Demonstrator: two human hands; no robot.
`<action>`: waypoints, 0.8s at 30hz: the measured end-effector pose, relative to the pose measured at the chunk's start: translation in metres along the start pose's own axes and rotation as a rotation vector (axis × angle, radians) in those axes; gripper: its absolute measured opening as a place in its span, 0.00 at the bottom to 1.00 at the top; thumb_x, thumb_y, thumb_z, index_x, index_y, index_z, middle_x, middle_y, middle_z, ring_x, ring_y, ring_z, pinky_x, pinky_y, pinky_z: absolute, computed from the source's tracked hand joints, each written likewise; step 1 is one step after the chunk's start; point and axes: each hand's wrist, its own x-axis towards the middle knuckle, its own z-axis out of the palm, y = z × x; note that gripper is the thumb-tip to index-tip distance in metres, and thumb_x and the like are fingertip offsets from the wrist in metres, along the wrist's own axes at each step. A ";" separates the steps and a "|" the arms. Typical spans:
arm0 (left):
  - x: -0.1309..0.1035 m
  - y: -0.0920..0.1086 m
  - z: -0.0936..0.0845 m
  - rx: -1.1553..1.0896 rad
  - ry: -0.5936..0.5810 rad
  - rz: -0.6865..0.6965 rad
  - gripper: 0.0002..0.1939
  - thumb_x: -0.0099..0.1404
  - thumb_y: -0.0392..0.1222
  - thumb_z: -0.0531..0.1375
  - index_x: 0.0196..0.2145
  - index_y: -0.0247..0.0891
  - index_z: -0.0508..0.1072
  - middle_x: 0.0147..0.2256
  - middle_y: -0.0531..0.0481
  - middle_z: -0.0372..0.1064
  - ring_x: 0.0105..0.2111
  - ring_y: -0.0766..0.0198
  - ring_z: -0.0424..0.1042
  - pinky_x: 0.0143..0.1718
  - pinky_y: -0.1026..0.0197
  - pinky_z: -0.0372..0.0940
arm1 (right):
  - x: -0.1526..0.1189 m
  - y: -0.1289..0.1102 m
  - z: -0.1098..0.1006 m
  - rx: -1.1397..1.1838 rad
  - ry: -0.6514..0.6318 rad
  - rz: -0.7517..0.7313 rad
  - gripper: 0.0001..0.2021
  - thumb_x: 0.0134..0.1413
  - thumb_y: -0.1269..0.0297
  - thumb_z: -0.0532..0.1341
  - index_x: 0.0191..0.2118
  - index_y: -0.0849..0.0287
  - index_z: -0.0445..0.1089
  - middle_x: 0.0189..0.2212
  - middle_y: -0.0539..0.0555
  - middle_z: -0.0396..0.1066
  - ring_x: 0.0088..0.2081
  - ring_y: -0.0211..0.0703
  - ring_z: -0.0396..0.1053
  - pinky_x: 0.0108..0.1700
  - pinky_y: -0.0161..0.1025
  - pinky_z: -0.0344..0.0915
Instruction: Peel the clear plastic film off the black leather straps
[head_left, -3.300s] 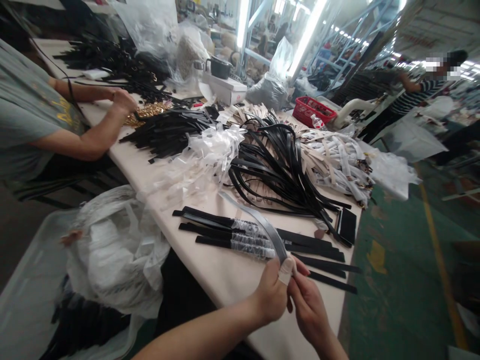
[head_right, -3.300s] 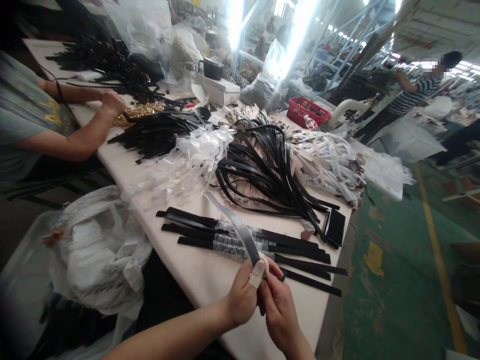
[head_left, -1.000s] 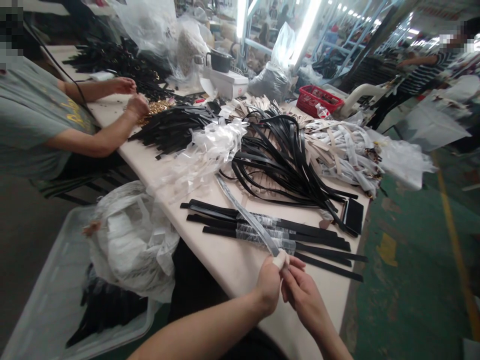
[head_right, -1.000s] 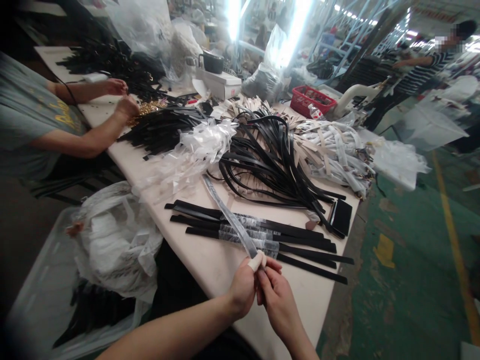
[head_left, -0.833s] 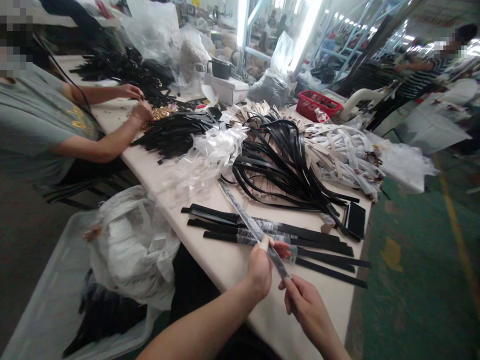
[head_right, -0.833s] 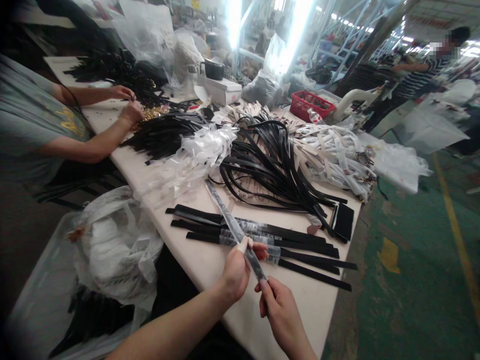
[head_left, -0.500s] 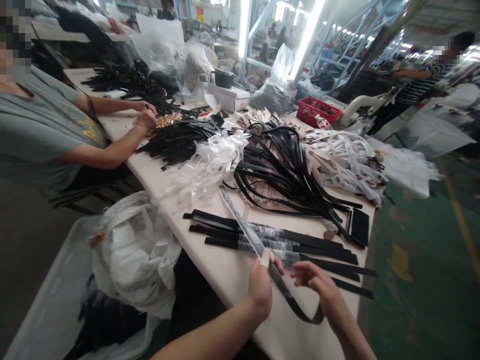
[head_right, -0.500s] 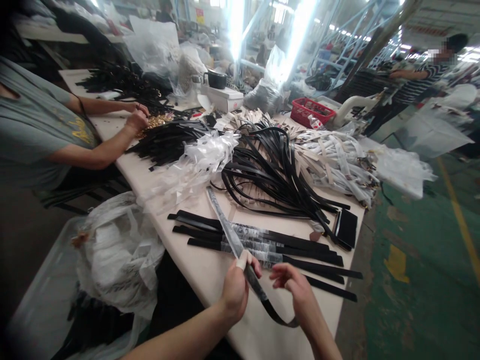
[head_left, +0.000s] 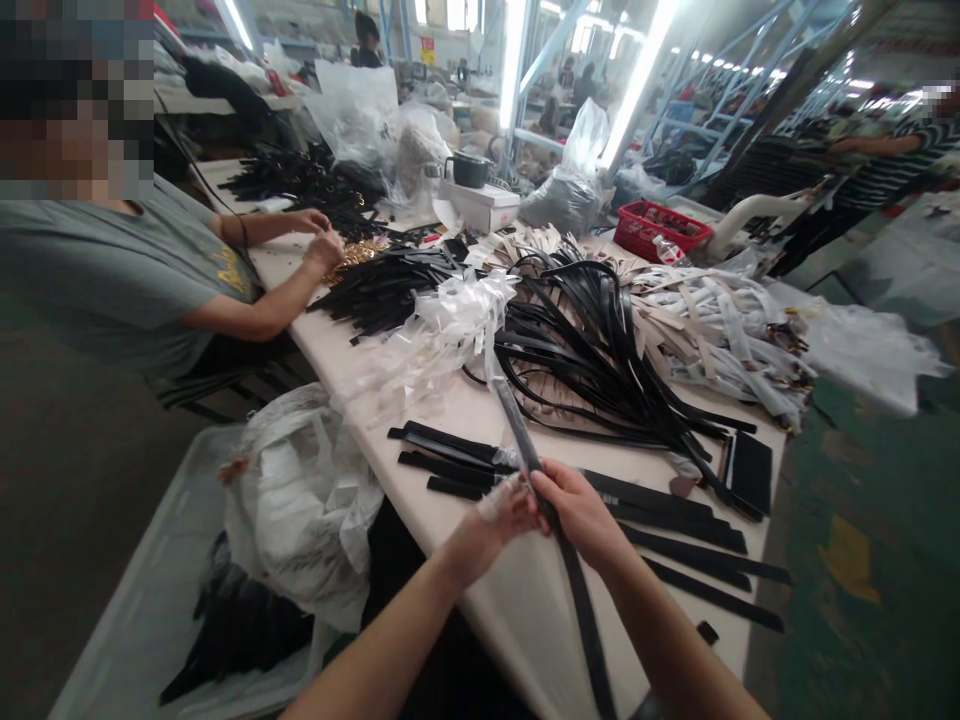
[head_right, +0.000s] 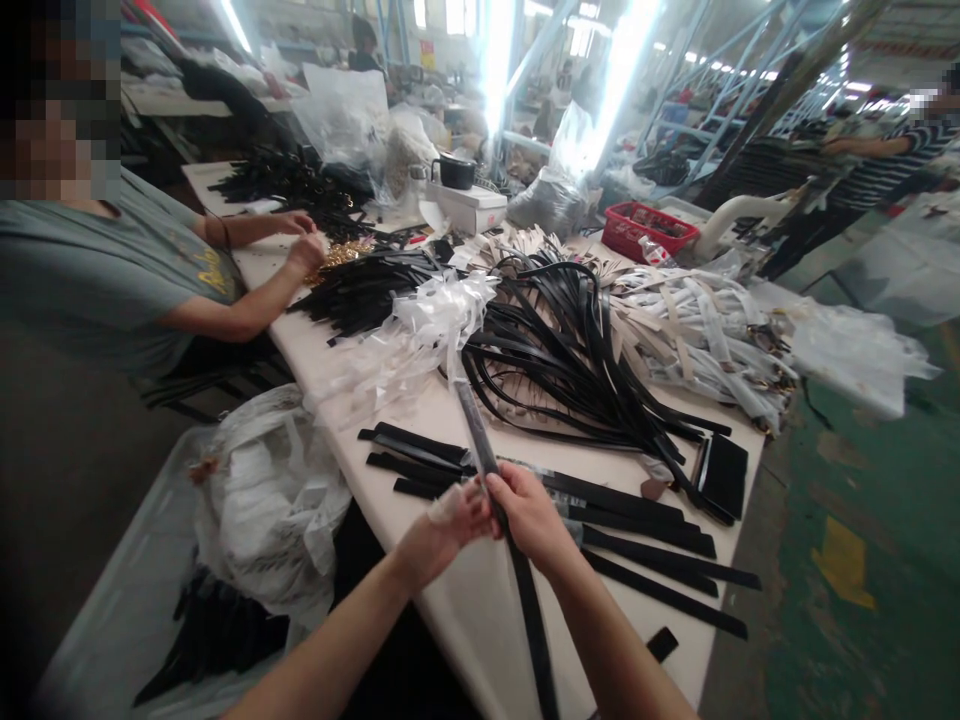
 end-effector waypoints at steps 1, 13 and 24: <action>0.009 0.018 -0.005 -0.040 0.053 0.064 0.27 0.66 0.62 0.56 0.49 0.38 0.74 0.45 0.39 0.75 0.45 0.52 0.74 0.48 0.52 0.66 | -0.008 0.005 0.005 -0.035 -0.004 -0.012 0.13 0.62 0.52 0.59 0.37 0.59 0.66 0.21 0.45 0.68 0.15 0.30 0.60 0.17 0.29 0.54; 0.028 0.013 0.033 0.027 0.413 0.213 0.19 0.61 0.57 0.63 0.31 0.37 0.72 0.32 0.42 0.79 0.36 0.53 0.78 0.39 0.55 0.70 | -0.012 0.030 0.037 -0.373 0.207 -0.200 0.22 0.68 0.47 0.48 0.29 0.57 0.63 0.17 0.47 0.63 0.18 0.35 0.59 0.21 0.33 0.54; 0.030 0.043 0.004 -0.025 0.318 0.188 0.18 0.64 0.53 0.61 0.42 0.35 0.74 0.39 0.40 0.78 0.35 0.56 0.77 0.36 0.57 0.69 | -0.018 0.040 0.038 -0.365 0.167 -0.166 0.22 0.69 0.45 0.46 0.33 0.57 0.65 0.15 0.45 0.61 0.17 0.36 0.56 0.22 0.34 0.52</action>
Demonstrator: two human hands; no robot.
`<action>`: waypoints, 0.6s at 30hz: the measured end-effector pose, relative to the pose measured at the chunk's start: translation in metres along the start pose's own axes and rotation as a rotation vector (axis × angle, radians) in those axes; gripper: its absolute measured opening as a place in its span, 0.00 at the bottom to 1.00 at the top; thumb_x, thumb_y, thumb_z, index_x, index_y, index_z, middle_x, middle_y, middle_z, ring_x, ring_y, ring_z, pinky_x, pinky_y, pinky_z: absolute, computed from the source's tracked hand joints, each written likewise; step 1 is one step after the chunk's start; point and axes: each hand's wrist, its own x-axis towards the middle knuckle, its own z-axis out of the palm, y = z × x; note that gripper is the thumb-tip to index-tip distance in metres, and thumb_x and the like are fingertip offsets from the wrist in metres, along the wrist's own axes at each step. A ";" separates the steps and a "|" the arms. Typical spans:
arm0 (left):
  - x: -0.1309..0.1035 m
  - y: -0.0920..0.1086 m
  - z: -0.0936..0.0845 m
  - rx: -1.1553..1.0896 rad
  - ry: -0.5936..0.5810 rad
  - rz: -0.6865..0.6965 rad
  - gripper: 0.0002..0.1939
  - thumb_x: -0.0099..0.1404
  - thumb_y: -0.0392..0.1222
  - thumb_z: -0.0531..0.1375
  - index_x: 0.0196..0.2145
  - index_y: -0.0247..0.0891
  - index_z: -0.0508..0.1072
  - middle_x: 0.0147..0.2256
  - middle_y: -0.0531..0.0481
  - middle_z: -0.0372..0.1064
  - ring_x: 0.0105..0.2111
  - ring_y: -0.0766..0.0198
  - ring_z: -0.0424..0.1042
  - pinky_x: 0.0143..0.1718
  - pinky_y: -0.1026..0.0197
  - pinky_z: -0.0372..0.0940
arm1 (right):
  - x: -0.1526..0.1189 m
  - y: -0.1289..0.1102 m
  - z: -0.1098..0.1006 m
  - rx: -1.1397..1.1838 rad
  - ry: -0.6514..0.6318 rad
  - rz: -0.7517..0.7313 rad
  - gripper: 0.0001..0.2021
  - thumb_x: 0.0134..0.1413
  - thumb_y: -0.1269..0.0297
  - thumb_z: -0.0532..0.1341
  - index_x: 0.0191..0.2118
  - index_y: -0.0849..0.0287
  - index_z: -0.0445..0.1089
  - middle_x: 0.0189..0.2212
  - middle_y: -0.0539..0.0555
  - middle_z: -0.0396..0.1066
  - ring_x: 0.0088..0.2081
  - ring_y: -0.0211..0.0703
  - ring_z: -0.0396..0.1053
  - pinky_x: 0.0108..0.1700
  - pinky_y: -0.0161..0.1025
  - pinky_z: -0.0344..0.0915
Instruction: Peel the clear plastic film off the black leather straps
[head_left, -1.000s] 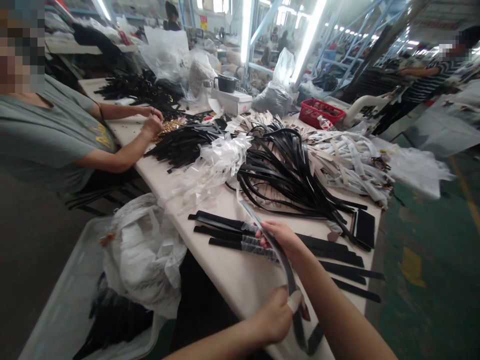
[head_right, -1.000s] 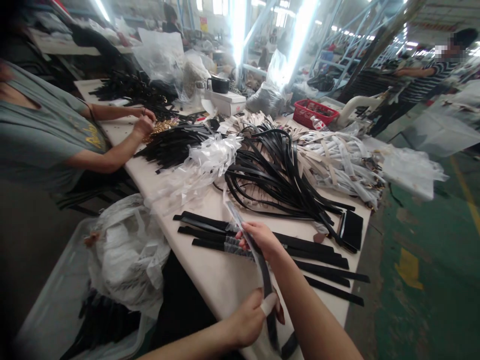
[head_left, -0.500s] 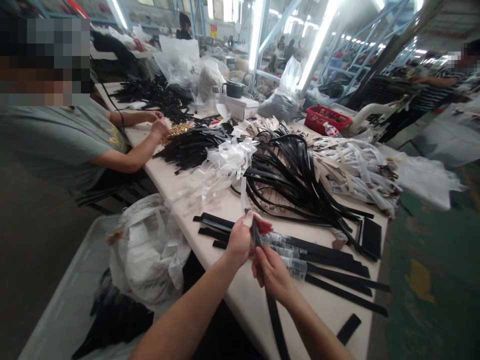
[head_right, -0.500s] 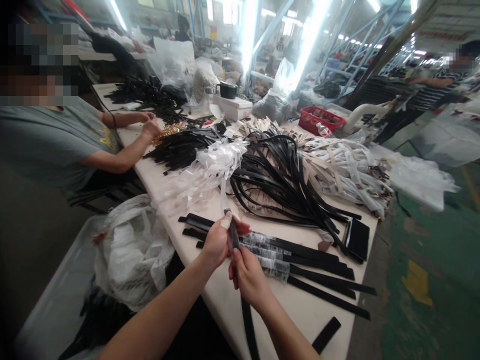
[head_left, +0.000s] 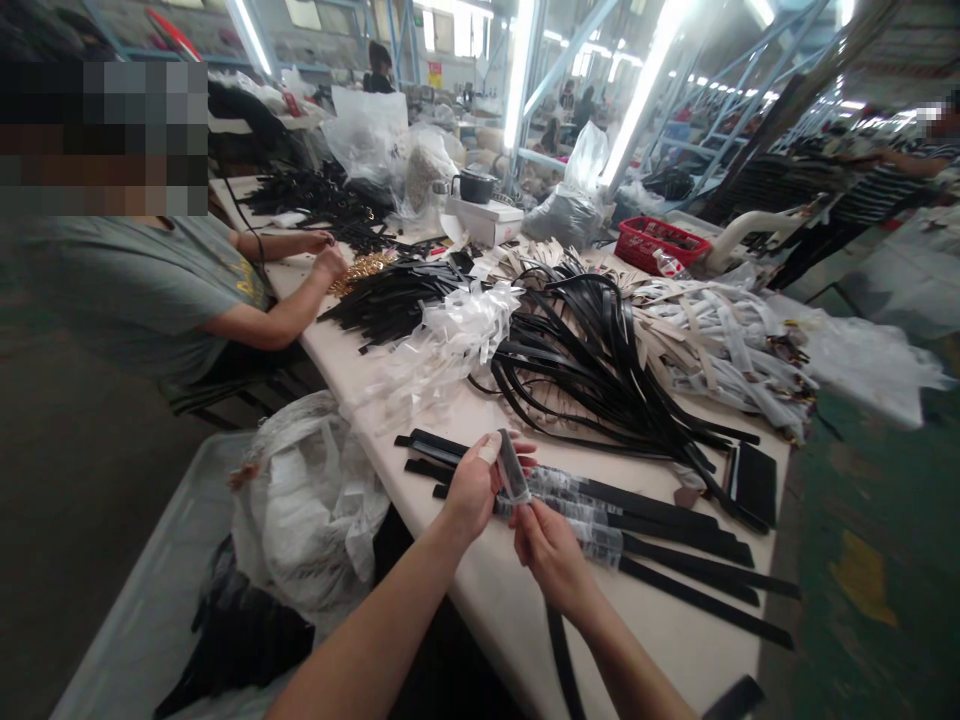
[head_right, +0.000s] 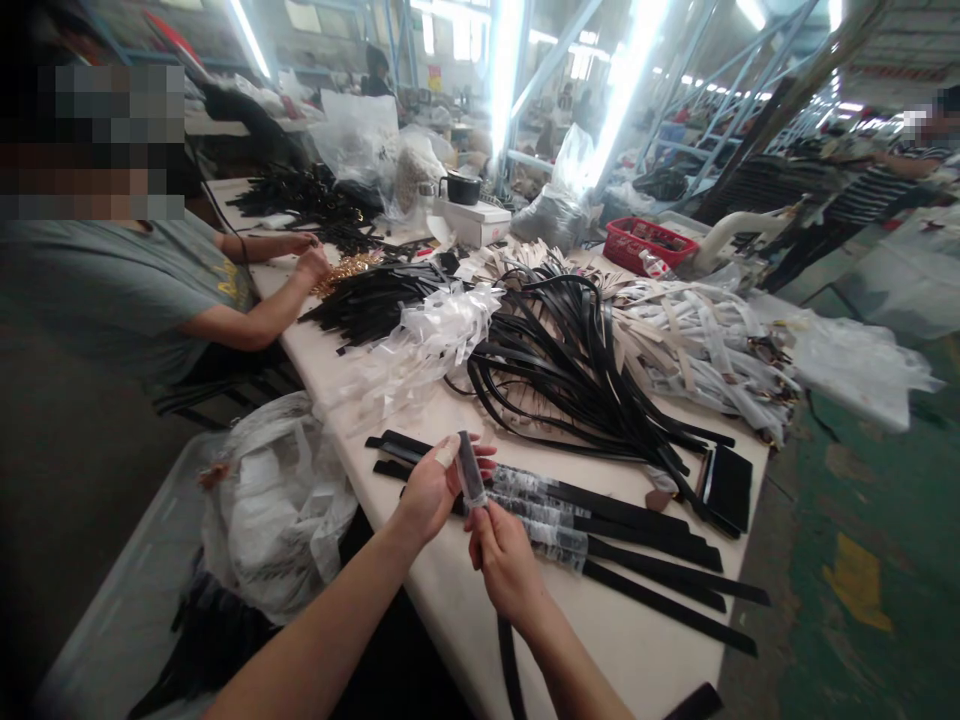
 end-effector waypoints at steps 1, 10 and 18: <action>0.001 0.001 0.001 0.028 0.007 0.007 0.17 0.65 0.53 0.61 0.40 0.34 0.74 0.39 0.39 0.78 0.35 0.56 0.77 0.35 0.58 0.69 | 0.000 0.000 0.001 0.005 0.000 0.003 0.23 0.68 0.45 0.46 0.33 0.56 0.65 0.15 0.45 0.61 0.17 0.36 0.56 0.22 0.34 0.52; -0.035 -0.039 -0.002 0.188 0.046 -0.007 0.16 0.64 0.50 0.62 0.40 0.34 0.78 0.37 0.41 0.78 0.27 0.61 0.73 0.23 0.64 0.61 | 0.002 0.006 0.002 -0.016 0.043 -0.005 0.24 0.68 0.43 0.47 0.29 0.55 0.62 0.16 0.47 0.61 0.18 0.37 0.58 0.23 0.35 0.53; -0.005 -0.009 0.002 0.044 0.051 0.081 0.19 0.64 0.54 0.61 0.39 0.33 0.76 0.39 0.39 0.78 0.35 0.57 0.76 0.34 0.60 0.68 | 0.002 0.005 -0.001 -0.061 0.019 -0.020 0.22 0.69 0.46 0.46 0.32 0.56 0.64 0.15 0.46 0.62 0.18 0.37 0.58 0.24 0.34 0.54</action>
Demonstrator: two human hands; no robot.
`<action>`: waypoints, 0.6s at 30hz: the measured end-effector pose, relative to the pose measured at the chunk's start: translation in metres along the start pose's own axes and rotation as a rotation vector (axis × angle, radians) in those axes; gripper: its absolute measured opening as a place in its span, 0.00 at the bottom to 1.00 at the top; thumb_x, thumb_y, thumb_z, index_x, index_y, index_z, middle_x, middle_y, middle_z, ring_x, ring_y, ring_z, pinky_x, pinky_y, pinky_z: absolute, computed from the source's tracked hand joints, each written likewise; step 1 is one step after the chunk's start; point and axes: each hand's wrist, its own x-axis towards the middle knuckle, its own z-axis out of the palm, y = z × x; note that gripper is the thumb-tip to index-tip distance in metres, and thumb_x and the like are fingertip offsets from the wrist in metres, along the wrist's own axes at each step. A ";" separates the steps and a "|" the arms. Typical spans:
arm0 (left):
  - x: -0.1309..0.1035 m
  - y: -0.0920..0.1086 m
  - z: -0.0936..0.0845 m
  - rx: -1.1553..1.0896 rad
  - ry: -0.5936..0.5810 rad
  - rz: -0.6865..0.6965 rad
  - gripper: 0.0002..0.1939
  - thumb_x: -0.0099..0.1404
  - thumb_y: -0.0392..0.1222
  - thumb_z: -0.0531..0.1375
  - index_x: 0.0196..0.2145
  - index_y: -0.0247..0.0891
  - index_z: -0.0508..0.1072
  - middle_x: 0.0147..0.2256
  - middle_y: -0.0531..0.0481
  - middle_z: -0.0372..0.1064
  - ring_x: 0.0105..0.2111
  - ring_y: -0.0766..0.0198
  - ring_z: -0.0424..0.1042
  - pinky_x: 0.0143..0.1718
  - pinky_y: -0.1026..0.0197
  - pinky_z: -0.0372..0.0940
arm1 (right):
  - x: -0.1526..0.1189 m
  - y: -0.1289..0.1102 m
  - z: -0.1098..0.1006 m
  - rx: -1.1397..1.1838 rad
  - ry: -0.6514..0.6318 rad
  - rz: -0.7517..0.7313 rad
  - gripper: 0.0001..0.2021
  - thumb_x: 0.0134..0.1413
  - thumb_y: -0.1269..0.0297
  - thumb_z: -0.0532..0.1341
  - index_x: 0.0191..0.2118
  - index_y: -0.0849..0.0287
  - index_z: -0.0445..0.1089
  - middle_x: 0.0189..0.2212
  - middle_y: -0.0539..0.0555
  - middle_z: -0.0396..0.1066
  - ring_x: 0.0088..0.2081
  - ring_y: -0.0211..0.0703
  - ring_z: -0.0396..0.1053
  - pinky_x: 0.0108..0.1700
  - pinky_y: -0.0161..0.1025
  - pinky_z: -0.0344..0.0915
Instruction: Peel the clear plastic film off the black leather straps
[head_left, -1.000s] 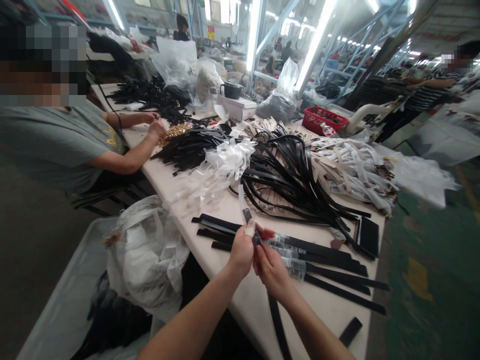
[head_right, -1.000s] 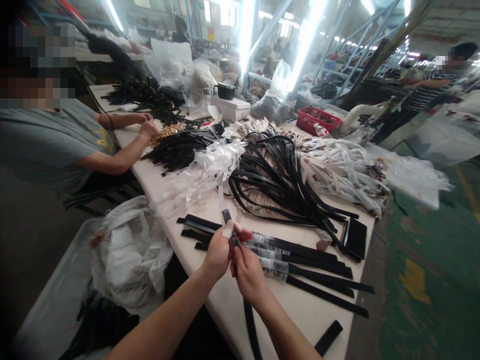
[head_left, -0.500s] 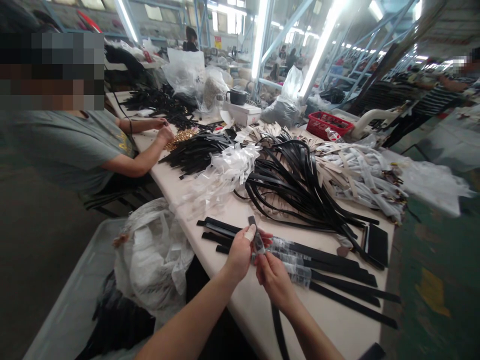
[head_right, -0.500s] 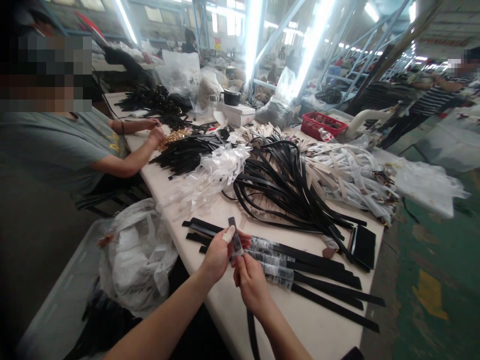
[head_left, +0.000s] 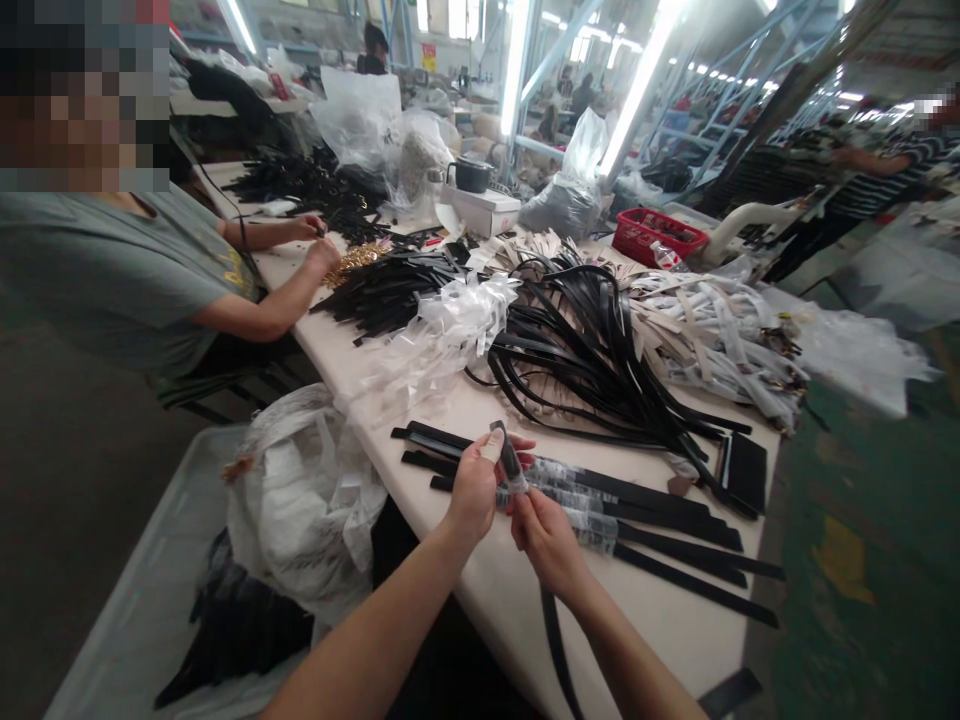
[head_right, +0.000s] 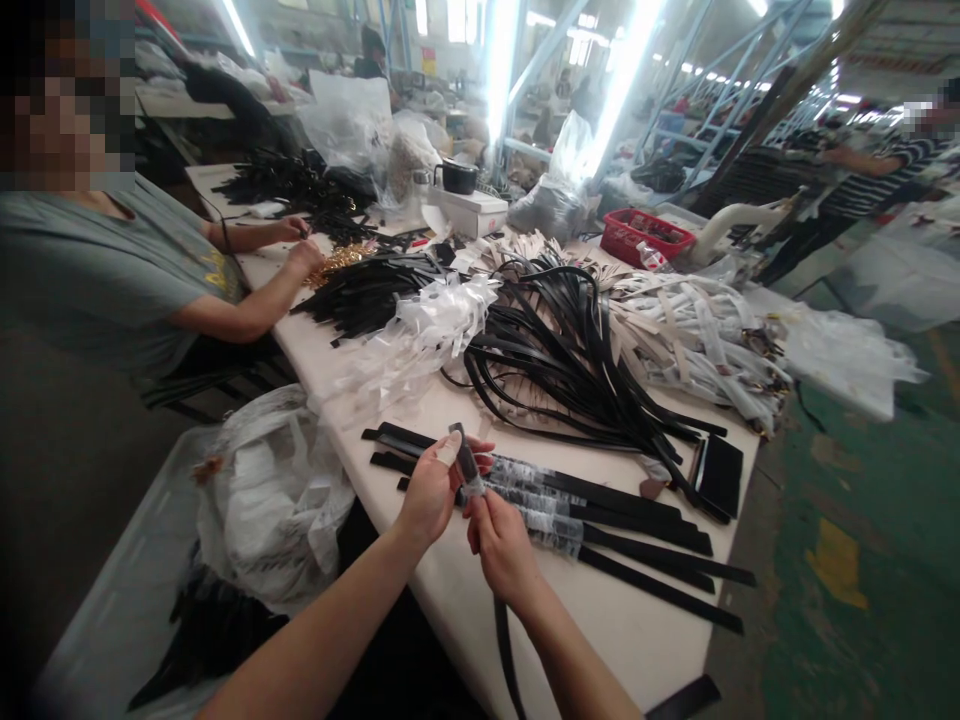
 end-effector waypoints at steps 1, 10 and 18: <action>-0.003 -0.006 0.001 0.027 0.004 -0.022 0.19 0.63 0.54 0.62 0.36 0.33 0.76 0.38 0.39 0.78 0.35 0.56 0.76 0.32 0.60 0.68 | 0.001 0.000 -0.001 -0.003 0.010 -0.003 0.23 0.69 0.46 0.46 0.31 0.56 0.64 0.15 0.46 0.63 0.18 0.37 0.59 0.24 0.35 0.54; -0.015 -0.024 -0.004 -0.018 0.084 0.025 0.17 0.64 0.53 0.62 0.40 0.35 0.75 0.39 0.41 0.78 0.38 0.55 0.77 0.32 0.61 0.68 | -0.003 -0.004 -0.009 -0.033 -0.070 0.052 0.21 0.68 0.47 0.49 0.32 0.56 0.66 0.15 0.45 0.64 0.16 0.36 0.58 0.23 0.33 0.55; -0.024 -0.036 -0.002 0.075 0.071 0.021 0.17 0.65 0.53 0.61 0.37 0.35 0.78 0.37 0.42 0.78 0.35 0.56 0.77 0.34 0.60 0.68 | 0.000 -0.012 0.003 -0.112 0.030 -0.006 0.20 0.69 0.47 0.47 0.32 0.55 0.63 0.18 0.47 0.64 0.19 0.38 0.62 0.25 0.35 0.56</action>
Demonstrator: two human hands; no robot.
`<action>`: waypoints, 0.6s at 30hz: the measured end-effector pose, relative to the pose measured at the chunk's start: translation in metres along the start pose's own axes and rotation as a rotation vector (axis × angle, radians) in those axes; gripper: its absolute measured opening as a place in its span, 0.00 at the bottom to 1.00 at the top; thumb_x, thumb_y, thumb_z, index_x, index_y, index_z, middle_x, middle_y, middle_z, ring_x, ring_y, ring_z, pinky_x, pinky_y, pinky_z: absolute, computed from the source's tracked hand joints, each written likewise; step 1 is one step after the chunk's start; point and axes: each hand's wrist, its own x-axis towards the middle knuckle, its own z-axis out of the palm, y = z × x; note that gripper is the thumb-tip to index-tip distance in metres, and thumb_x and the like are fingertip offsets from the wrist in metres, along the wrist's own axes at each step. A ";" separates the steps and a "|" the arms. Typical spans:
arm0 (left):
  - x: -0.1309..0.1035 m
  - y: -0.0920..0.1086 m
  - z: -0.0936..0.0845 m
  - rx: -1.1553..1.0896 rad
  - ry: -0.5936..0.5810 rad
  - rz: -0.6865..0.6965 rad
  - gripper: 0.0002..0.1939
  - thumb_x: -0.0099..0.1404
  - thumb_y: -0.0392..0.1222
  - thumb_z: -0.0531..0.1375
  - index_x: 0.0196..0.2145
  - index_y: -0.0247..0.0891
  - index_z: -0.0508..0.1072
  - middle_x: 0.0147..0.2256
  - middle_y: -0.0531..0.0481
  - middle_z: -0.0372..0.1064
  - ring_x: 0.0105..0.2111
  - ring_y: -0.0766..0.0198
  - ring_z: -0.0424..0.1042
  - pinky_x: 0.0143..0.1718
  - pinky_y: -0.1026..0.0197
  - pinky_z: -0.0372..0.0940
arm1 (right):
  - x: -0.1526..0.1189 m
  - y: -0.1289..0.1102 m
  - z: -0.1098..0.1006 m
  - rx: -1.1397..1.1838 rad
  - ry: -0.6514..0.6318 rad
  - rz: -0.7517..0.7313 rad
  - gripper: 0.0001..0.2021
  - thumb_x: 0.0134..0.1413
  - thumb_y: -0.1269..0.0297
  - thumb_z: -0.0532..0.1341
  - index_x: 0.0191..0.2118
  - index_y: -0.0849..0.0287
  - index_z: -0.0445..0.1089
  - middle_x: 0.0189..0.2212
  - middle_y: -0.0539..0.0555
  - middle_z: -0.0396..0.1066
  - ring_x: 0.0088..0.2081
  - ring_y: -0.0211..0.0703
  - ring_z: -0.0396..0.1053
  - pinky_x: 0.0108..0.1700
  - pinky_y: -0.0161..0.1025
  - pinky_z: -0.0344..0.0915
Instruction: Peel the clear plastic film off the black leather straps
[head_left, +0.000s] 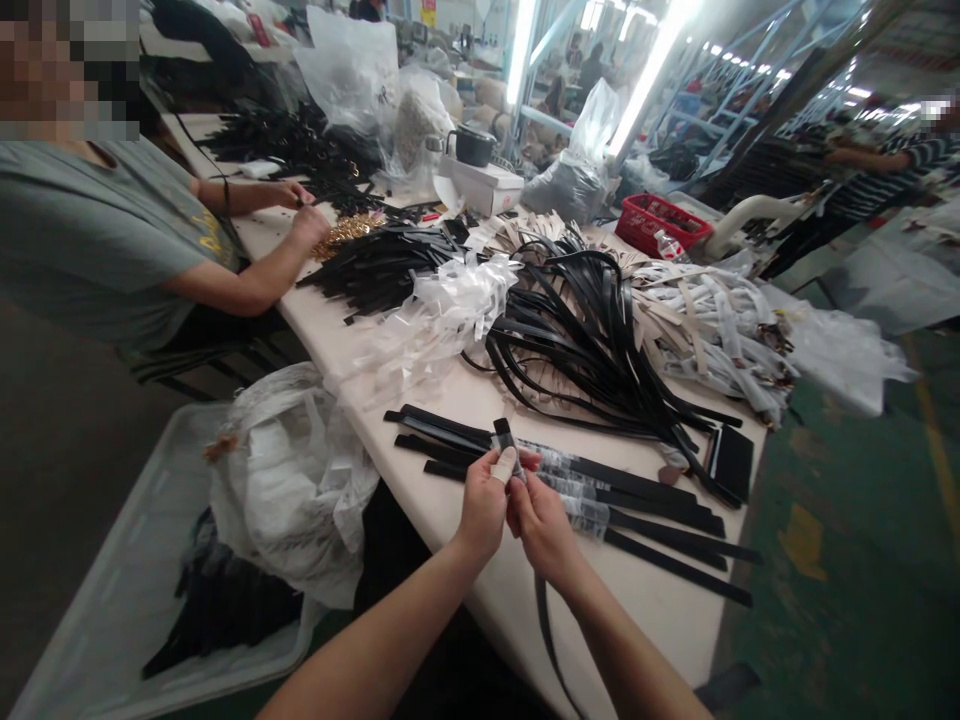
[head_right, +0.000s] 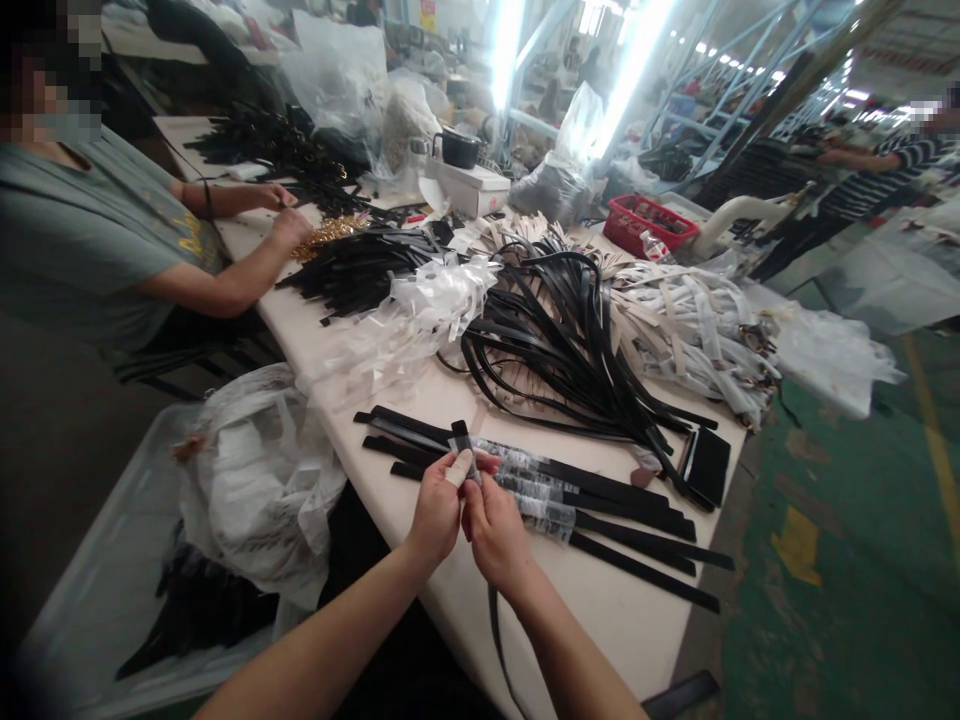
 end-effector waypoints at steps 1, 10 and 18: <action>-0.003 -0.005 -0.001 0.009 -0.002 -0.019 0.18 0.65 0.53 0.60 0.37 0.34 0.78 0.37 0.41 0.78 0.33 0.57 0.76 0.30 0.61 0.67 | 0.000 0.001 0.001 -0.024 0.007 -0.014 0.20 0.69 0.48 0.47 0.31 0.55 0.63 0.19 0.48 0.65 0.20 0.39 0.62 0.25 0.35 0.56; 0.004 0.003 -0.011 0.256 -0.077 0.163 0.15 0.66 0.50 0.59 0.39 0.37 0.79 0.38 0.45 0.77 0.37 0.56 0.73 0.43 0.58 0.66 | 0.039 -0.019 -0.043 -0.161 0.091 -0.118 0.16 0.66 0.52 0.54 0.42 0.56 0.74 0.35 0.54 0.75 0.35 0.44 0.70 0.38 0.38 0.64; 0.031 0.002 -0.016 0.475 -0.262 0.184 0.15 0.64 0.50 0.59 0.34 0.37 0.80 0.30 0.48 0.76 0.34 0.55 0.73 0.40 0.58 0.65 | 0.089 -0.064 -0.070 -0.214 0.054 -0.335 0.15 0.63 0.57 0.59 0.33 0.59 0.79 0.35 0.55 0.73 0.36 0.42 0.69 0.40 0.38 0.64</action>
